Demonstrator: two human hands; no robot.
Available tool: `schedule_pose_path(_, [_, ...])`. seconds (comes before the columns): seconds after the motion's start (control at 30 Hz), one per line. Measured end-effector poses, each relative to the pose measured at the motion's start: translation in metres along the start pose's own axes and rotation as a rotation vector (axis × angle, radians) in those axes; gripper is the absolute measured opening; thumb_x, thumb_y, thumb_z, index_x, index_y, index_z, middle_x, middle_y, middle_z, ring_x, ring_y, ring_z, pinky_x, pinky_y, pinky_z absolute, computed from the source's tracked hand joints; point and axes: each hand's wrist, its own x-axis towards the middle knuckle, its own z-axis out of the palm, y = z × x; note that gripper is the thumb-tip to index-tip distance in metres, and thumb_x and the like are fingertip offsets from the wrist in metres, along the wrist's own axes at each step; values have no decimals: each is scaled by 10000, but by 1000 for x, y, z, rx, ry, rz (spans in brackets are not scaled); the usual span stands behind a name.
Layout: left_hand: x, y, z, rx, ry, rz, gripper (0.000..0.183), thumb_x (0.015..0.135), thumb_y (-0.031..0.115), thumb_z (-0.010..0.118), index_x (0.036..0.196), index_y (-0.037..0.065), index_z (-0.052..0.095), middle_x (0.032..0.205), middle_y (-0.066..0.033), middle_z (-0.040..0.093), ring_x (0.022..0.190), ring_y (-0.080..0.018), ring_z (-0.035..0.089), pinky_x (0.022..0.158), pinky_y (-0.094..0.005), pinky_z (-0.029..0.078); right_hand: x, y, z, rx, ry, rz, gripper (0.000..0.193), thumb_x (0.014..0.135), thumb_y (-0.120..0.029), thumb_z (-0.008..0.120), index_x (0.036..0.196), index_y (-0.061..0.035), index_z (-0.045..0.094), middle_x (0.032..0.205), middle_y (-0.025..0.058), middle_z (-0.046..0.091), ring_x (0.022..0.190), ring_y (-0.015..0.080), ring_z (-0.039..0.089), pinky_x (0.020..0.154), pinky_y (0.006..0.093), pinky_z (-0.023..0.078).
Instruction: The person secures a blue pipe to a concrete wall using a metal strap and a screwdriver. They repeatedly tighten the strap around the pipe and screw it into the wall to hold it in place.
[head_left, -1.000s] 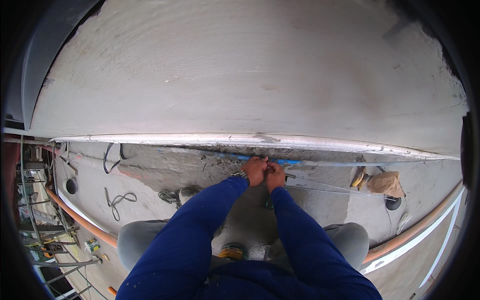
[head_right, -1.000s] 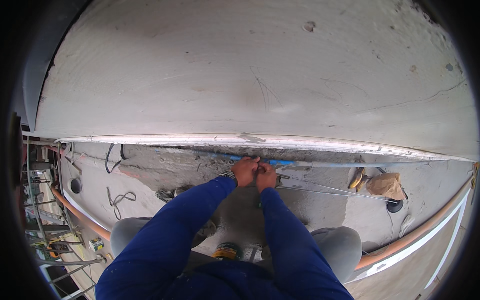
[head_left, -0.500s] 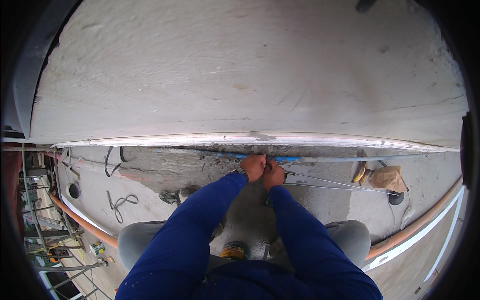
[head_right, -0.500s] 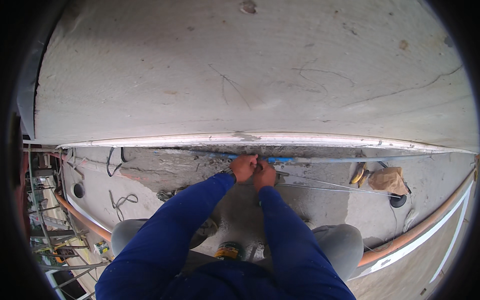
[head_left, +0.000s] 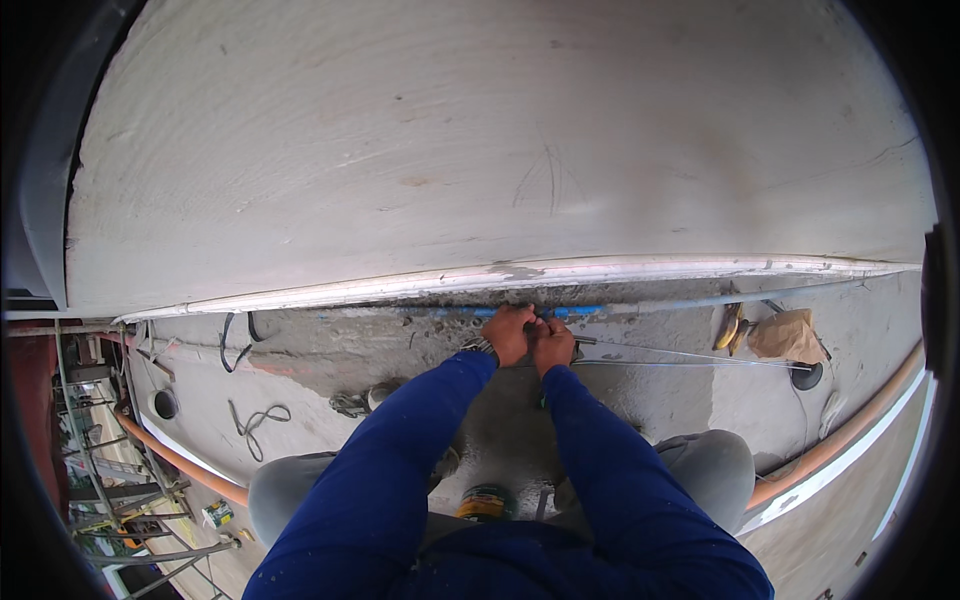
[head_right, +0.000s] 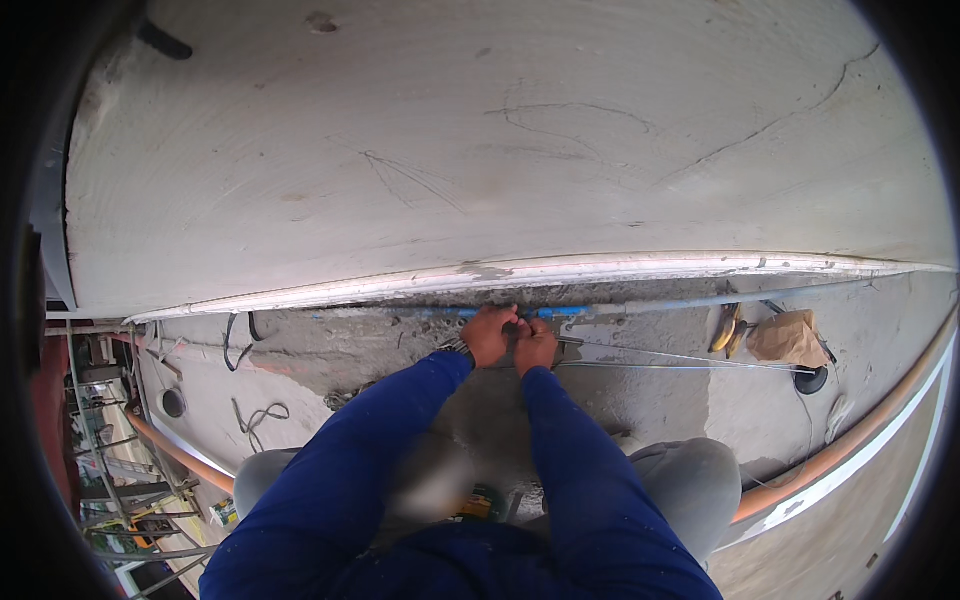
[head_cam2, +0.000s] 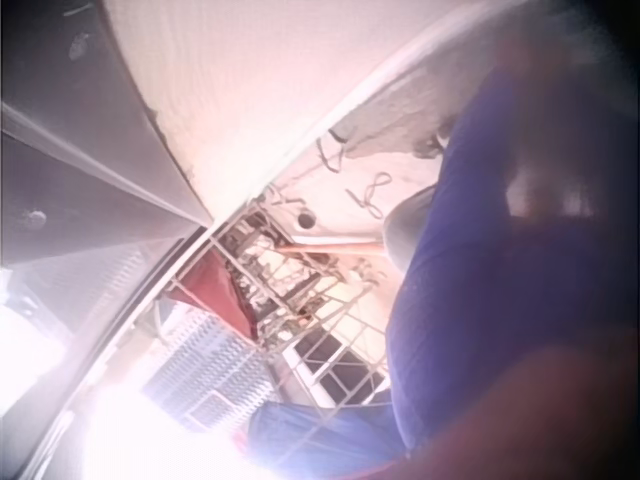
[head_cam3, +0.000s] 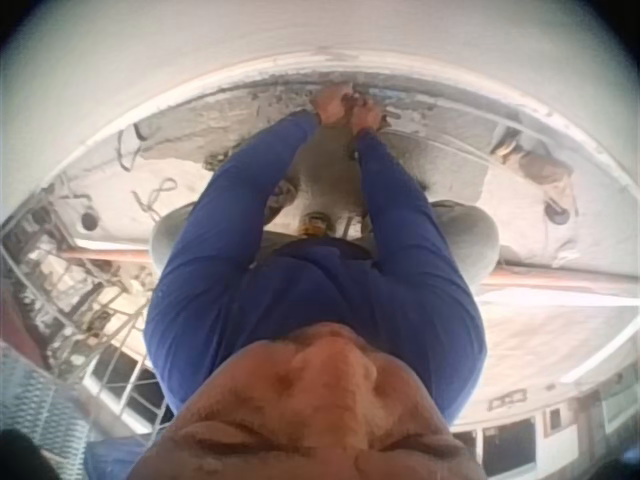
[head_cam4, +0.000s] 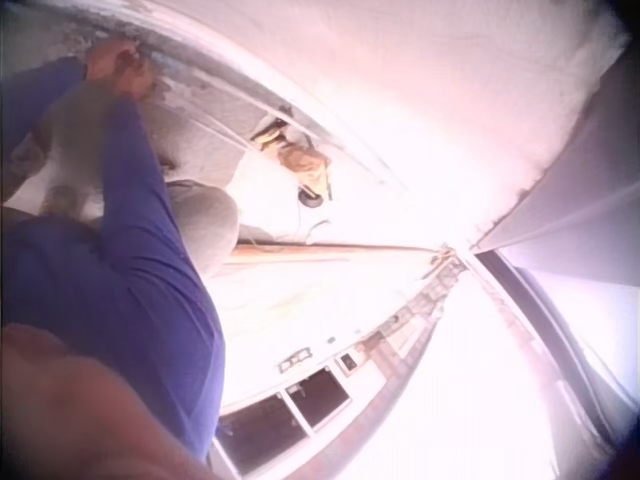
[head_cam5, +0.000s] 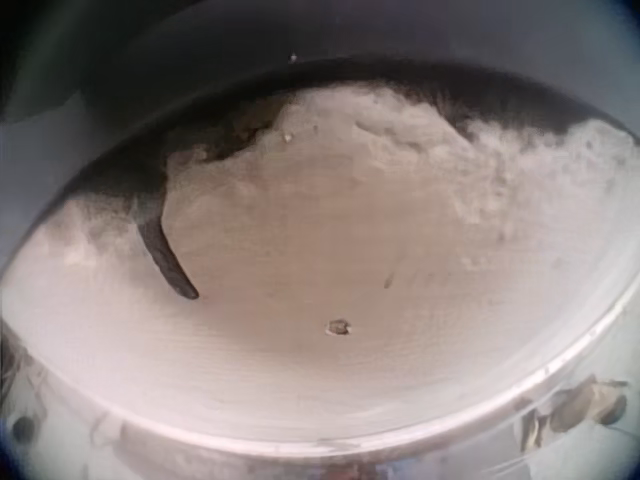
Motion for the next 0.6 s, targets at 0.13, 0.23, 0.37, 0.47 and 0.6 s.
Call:
schedule_pose_path(0.13, [-1, -9, -1, 50, -22, 24, 412, 853, 17, 672, 1258, 83, 715, 1504, -100, 651, 1318, -356, 597, 1115, -461, 524, -9, -13, -1, -85, 32, -84, 235, 1003, -221, 719, 936, 3, 731, 765, 237, 701, 670, 362, 682, 669, 462, 520])
schedule_pose_path(0.23, [-1, -11, -1, 56, -33, 25, 420, 853, 17, 674, 1267, 73, 718, 1537, -97, 630, 1336, -352, 589, 1127, -461, 517, -9, -13, -2, -122, 12, -73, 226, 1000, -220, 712, 971, 1, 748, 807, 268, 712, 722, 427, 705, 690, 477, 530])
schedule_pose_path(0.37, [5, -5, -1, 89, -46, 78, 448, 851, 18, 677, 1295, 62, 717, 1545, -112, 622, 1352, -342, 586, 1155, -456, 492, 6, 13, 4, 30, 22, 54, 223, 990, -204, 709, 946, 11, 747, 756, 199, 706, 673, 310, 691, 669, 456, 519])
schedule_pose_path(0.47, [7, -8, 1, 126, -60, 110, 474, 854, 17, 674, 1323, 66, 715, 1560, -126, 607, 1384, -334, 575, 1200, -456, 451, 12, 20, 5, 312, -50, 246, 208, 983, -182, 722, 913, 12, 745, 746, 119, 698, 662, 204, 663, 631, 423, 505])
schedule_pose_path(0.6, [2, -18, 4, 149, -95, 84, 504, 858, 15, 669, 1356, 73, 712, 1584, -137, 584, 1441, -328, 545, 1261, -482, 378, 9, 5, 11, 521, -20, 392, 157, 963, -125, 752, 910, 15, 704, 794, 73, 688, 660, 155, 637, 589, 370, 497])
